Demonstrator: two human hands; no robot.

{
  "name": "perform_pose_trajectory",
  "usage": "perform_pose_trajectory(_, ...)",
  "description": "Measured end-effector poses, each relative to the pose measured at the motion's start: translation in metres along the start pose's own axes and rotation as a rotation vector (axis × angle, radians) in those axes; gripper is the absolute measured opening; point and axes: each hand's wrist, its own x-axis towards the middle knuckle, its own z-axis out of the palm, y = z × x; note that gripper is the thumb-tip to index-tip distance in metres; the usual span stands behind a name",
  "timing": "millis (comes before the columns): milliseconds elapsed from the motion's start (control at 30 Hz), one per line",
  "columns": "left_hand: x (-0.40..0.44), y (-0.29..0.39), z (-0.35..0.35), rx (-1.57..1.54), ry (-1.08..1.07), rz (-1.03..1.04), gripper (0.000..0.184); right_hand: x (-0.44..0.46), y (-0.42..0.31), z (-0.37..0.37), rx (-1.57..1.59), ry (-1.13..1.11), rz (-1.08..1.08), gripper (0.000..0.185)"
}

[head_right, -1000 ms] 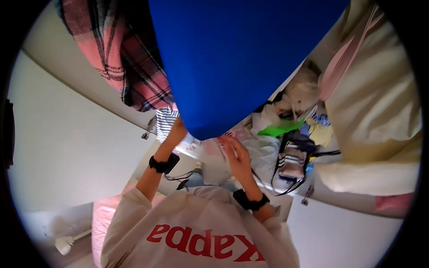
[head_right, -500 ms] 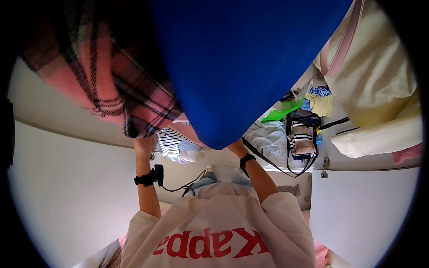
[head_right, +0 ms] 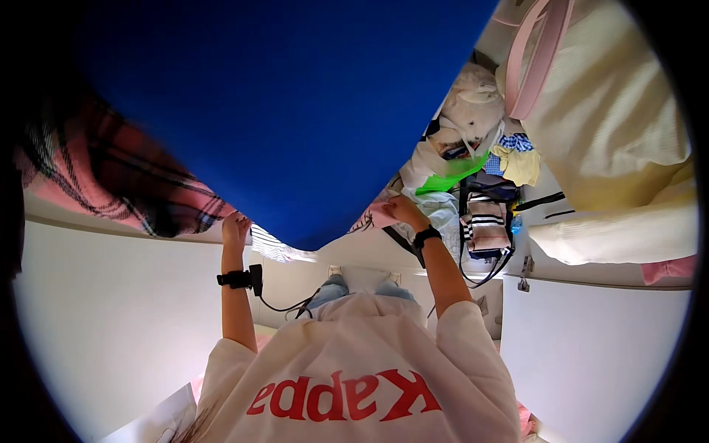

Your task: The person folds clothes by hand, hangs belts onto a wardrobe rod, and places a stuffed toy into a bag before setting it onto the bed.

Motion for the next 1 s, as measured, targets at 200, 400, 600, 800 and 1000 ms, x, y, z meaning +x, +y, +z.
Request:
perform_pose_trajectory(200,-0.032,0.012,0.023,0.135,0.051,-0.152,0.020,-0.031,0.055,0.014,0.020,0.020,0.011,0.020)
perform_pose_trajectory(400,-0.038,-0.037,0.035,0.443,-0.085,0.014,0.037,-0.065,0.021,-0.029,-0.111,0.085,0.222,0.018)
perform_pose_trajectory(600,-0.044,-0.090,0.035,0.560,-0.347,0.049,0.041,-0.082,0.034,-0.044,-0.416,0.375,0.229,0.014)
perform_pose_trajectory(800,-0.068,-0.090,0.031,0.977,-0.346,0.551,0.034,-0.093,-0.008,-0.019,-0.555,0.376,0.316,0.055)
perform_pose_trajectory(1000,-0.075,-0.077,0.028,0.648,-0.255,-0.191,0.036,-0.082,-0.049,0.007,-0.609,0.283,0.092,0.056)
